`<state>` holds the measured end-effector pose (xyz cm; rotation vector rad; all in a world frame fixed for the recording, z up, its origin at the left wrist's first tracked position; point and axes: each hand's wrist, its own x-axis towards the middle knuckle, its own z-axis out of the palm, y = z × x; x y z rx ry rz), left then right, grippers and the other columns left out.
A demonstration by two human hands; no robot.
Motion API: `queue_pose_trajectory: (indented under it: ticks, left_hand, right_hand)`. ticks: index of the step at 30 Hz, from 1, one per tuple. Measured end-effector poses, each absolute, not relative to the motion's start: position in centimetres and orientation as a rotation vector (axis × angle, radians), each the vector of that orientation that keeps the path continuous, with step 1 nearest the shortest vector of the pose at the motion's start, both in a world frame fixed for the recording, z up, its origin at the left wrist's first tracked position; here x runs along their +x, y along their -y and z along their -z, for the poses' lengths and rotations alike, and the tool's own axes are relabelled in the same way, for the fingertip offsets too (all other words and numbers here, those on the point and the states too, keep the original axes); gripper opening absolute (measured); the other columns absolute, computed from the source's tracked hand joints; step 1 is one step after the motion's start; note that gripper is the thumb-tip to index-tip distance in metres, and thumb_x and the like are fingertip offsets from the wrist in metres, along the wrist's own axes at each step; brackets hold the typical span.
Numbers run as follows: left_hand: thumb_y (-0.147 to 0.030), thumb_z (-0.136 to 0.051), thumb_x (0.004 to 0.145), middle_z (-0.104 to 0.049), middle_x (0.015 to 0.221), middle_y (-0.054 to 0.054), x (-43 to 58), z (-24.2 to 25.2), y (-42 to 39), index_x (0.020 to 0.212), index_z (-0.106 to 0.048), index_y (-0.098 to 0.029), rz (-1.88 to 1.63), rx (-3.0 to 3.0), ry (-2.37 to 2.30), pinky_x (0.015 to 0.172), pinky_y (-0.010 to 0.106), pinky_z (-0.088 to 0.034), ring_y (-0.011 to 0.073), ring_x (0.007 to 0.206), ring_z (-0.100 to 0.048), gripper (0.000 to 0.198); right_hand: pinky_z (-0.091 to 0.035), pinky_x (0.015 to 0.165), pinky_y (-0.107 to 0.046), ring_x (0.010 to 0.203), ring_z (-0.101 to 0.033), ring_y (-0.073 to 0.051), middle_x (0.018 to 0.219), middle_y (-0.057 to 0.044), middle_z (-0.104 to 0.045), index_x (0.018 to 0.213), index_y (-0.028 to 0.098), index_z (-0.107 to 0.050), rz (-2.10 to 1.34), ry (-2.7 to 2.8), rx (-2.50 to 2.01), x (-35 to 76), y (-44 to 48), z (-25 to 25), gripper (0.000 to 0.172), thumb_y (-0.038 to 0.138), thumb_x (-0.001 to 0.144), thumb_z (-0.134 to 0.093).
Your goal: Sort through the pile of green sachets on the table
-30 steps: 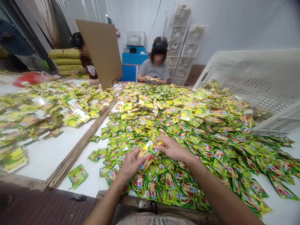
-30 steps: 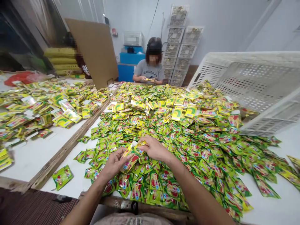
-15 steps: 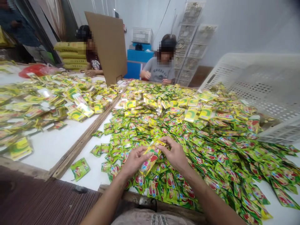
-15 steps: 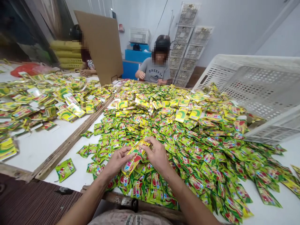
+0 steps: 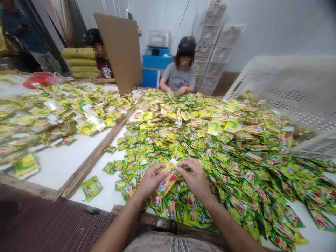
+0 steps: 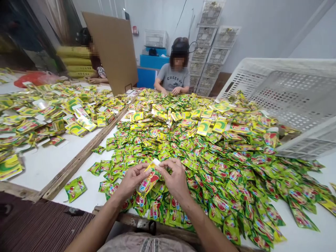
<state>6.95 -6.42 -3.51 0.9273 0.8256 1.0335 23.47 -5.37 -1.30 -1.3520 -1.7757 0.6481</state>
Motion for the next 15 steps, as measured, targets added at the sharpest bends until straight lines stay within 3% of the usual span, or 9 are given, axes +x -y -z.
queue_pose_trajectory:
  ticks: [3, 6, 11, 15]
  left_hand:
    - [-0.033, -0.066, 0.074, -0.068, 0.076, 0.003, 6.7, 3.7, 6.3, 0.103, -0.064, -0.016, -1.065, 0.905, -0.831, 0.065, 0.025, -0.045, 0.0131, 0.064, -0.060, 0.034]
    - [-0.034, -0.066, 0.074, -0.067, 0.072, 0.002, 6.6, 4.1, 6.3, 0.099, -0.065, -0.015, -1.065, 0.906, -0.840, 0.060, 0.023, -0.044, 0.0123, 0.061, -0.058, 0.032]
    - [-0.038, -0.066, 0.073, -0.067, 0.076, 0.004, 6.6, 3.9, 6.9, 0.098, -0.065, -0.015, -1.044, 0.903, -0.841, 0.067, 0.024, -0.044, 0.0149, 0.070, -0.060, 0.034]
    - [-0.036, -0.071, 0.067, -0.068, 0.088, 0.005, 5.1, 3.2, 7.1, 0.093, -0.066, -0.016, -0.958, 1.082, -0.913, 0.075, 0.027, -0.044, 0.0185, 0.082, -0.060, 0.034]
  right_hand:
    - [-0.035, 0.085, -0.038, 0.094, -0.054, -0.023, 0.088, -0.005, -0.063, 0.074, 0.023, -0.068, -0.580, 1.835, -1.350, 23.3, 5.7, 1.2, 0.025, 0.042, 0.082, -0.055]
    - [-0.034, 0.087, -0.038, 0.098, -0.053, -0.023, 0.098, -0.004, -0.063, 0.081, 0.024, -0.068, -0.745, 1.950, -1.310, 23.0, 6.0, 1.1, 0.022, 0.044, 0.079, -0.059]
    - [-0.042, 0.074, -0.031, 0.078, -0.057, -0.020, 0.078, -0.003, -0.062, 0.070, 0.019, -0.066, -1.059, 1.808, -1.286, 22.2, 5.3, 2.2, 0.027, 0.044, 0.078, -0.057]
    - [-0.043, 0.074, -0.031, 0.081, -0.058, -0.021, 0.079, -0.004, -0.062, 0.071, 0.019, -0.067, -1.121, 1.858, -1.218, 20.9, 4.4, 2.7, 0.025, 0.038, 0.080, -0.054]
